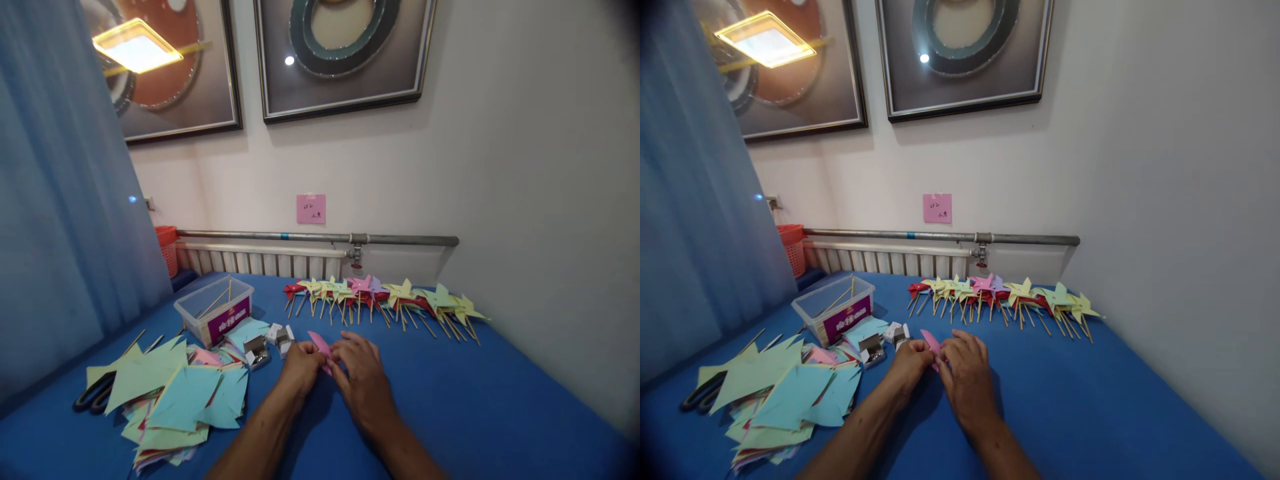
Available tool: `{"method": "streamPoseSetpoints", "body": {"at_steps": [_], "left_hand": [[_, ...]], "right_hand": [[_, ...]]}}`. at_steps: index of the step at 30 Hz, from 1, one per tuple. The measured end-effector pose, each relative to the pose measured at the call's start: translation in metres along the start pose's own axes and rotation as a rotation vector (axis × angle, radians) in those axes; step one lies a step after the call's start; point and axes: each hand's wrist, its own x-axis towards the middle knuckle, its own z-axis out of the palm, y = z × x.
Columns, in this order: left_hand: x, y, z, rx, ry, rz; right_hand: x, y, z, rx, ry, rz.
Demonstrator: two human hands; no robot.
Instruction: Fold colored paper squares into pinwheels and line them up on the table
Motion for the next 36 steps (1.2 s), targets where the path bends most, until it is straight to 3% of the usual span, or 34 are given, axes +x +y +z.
{"method": "streamPoseSetpoints", "body": {"at_steps": [15,25,31,36], "left_hand": [[0.001,0.000,-0.003,0.002,-0.054,0.006],[0.002,0.000,-0.006,0.104,-0.114,0.056],[0.000,0.001,-0.005,0.058,-0.158,0.078],[-0.005,0.006,-0.005,0.048,-0.190,0.055]], "right_hand": [[-0.001,0.001,-0.002,-0.071,-0.048,-0.090],[0.001,0.004,-0.001,0.078,-0.141,0.138],[0.004,0.010,-0.003,0.171,-0.139,0.268],[0.007,0.018,-0.007,0.246,-0.222,0.322]]}}
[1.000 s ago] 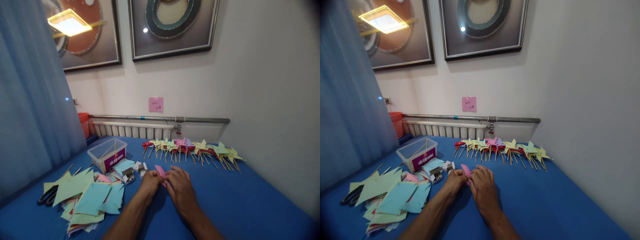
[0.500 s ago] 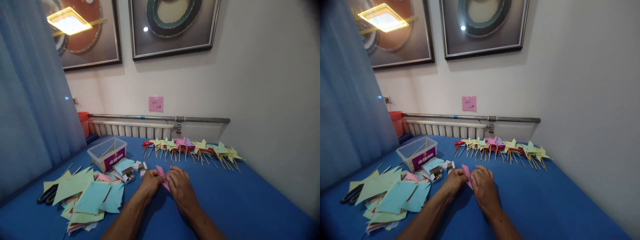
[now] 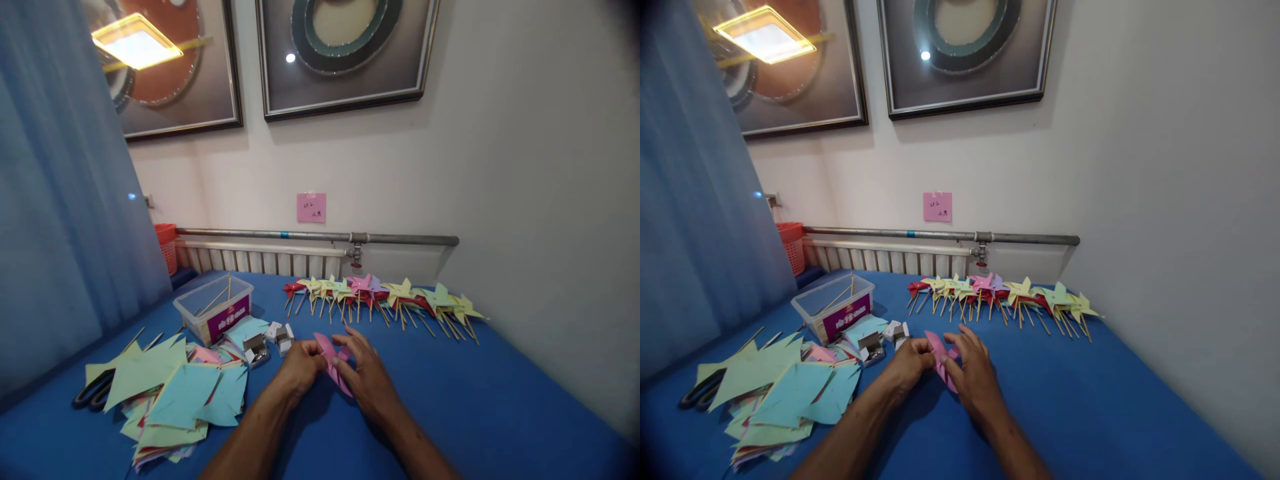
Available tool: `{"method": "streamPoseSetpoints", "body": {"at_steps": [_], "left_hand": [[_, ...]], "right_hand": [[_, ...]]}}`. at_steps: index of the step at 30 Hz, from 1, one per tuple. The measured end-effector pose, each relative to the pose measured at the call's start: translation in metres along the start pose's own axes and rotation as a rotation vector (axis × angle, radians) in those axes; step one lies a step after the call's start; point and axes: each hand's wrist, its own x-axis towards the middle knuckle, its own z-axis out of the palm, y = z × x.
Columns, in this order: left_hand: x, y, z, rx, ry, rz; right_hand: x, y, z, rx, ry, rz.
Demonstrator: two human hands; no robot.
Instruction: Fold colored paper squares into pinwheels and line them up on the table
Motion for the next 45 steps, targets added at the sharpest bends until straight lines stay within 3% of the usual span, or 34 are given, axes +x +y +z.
{"method": "streamPoseSetpoints", "body": {"at_steps": [14,33,36,39,42,45], "left_hand": [[-0.002,0.002,-0.001,-0.013,-0.028,-0.076],[-0.002,-0.004,-0.001,-0.034,-0.049,-0.088],[0.003,-0.007,-0.001,-0.040,0.017,-0.073],[0.005,-0.009,0.000,-0.094,0.105,-0.004],[0.005,-0.007,0.001,-0.143,0.112,0.046],[0.004,-0.006,0.002,-0.140,0.064,0.046]], "right_hand": [[0.003,-0.004,-0.003,0.098,-0.072,0.131],[0.000,-0.005,0.004,0.016,0.054,0.087],[0.002,-0.002,0.008,0.129,0.185,0.107],[0.005,0.002,0.018,0.428,0.290,0.279],[0.004,0.002,0.030,0.755,0.161,0.404],[0.000,-0.002,0.040,0.881,0.111,0.446]]}}
